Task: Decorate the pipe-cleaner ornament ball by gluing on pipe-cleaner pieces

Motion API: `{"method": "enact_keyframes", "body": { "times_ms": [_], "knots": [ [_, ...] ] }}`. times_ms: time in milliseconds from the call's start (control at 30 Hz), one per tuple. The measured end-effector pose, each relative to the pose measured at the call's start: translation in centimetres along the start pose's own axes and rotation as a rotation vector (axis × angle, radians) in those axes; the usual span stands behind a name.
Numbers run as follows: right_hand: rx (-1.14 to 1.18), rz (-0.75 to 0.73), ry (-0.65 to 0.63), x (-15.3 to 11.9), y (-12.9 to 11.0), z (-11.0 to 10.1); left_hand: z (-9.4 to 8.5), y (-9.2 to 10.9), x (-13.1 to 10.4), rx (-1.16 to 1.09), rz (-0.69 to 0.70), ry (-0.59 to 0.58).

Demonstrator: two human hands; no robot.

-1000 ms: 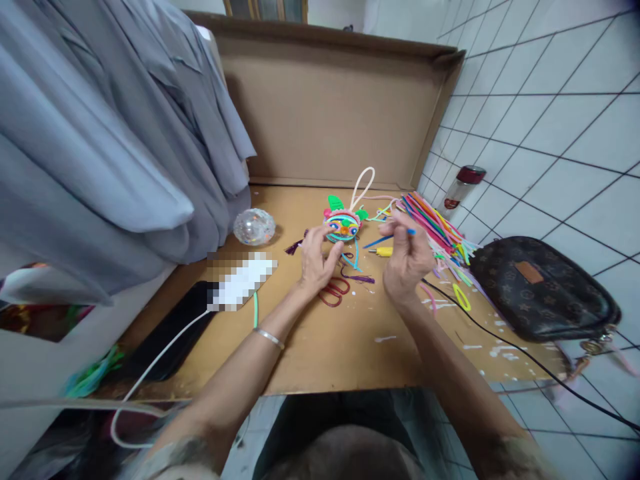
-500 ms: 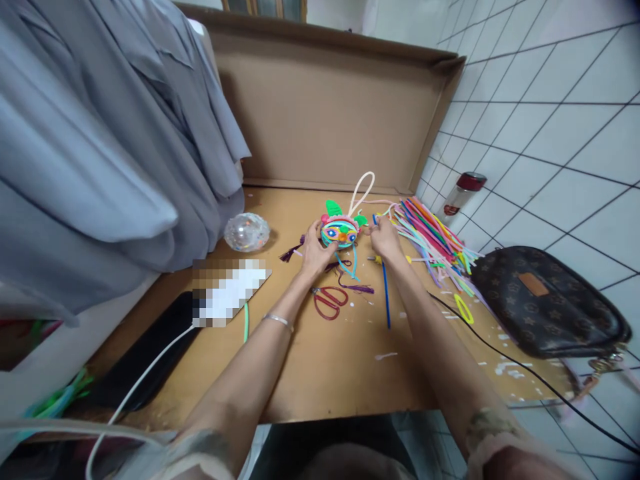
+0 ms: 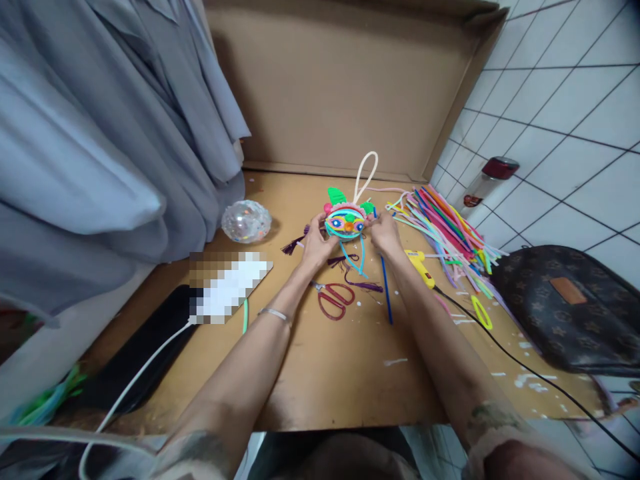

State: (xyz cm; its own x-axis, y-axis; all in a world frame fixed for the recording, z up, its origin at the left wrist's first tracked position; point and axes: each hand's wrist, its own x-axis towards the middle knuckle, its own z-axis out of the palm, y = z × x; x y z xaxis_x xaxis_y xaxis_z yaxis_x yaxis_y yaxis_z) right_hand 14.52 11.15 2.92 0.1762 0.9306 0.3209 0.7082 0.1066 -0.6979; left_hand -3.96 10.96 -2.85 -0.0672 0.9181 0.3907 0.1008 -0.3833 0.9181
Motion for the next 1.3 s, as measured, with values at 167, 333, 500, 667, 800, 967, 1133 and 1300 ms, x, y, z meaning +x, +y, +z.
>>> {"method": "enact_keyframes", "body": {
  "times_ms": [167, 333, 500, 667, 800, 967, 1133, 1300],
  "knots": [
    [0.077, 0.038, 0.071, -0.7, -1.5, -0.6, 0.2, -0.3, 0.0, -0.148, -0.070, 0.014],
    [0.075, 0.032, 0.049, -0.9, -2.0, -1.0, 0.4, -0.8, 0.3, -0.182, -0.086, 0.045],
    [0.067, 0.029, 0.050, -0.9, -2.3, -1.2, 0.3, -0.9, 0.2, -0.093, -0.098, 0.096],
    [0.005, 0.065, -0.002, -1.3, -2.9, -1.5, -0.1, 1.0, -0.8, 0.196, 0.074, 0.179],
    [-0.024, 0.062, 0.002, -1.5, -3.1, -1.5, 0.0, 2.9, -1.3, 0.358, 0.294, 0.133],
    [-0.064, 0.039, -0.021, -1.6, -3.5, -1.9, 0.3, 3.7, -1.4, 0.482, 0.375, 0.018],
    [-0.136, 0.029, -0.047, -1.7, -4.0, -2.4, 0.6, 4.3, -1.2, 0.546, 0.411, -0.049],
    [-0.189, -0.029, -0.081, -1.7, -4.3, -3.0, 1.1, 4.8, -0.6, 0.520, 0.373, -0.040]
  ]
}}
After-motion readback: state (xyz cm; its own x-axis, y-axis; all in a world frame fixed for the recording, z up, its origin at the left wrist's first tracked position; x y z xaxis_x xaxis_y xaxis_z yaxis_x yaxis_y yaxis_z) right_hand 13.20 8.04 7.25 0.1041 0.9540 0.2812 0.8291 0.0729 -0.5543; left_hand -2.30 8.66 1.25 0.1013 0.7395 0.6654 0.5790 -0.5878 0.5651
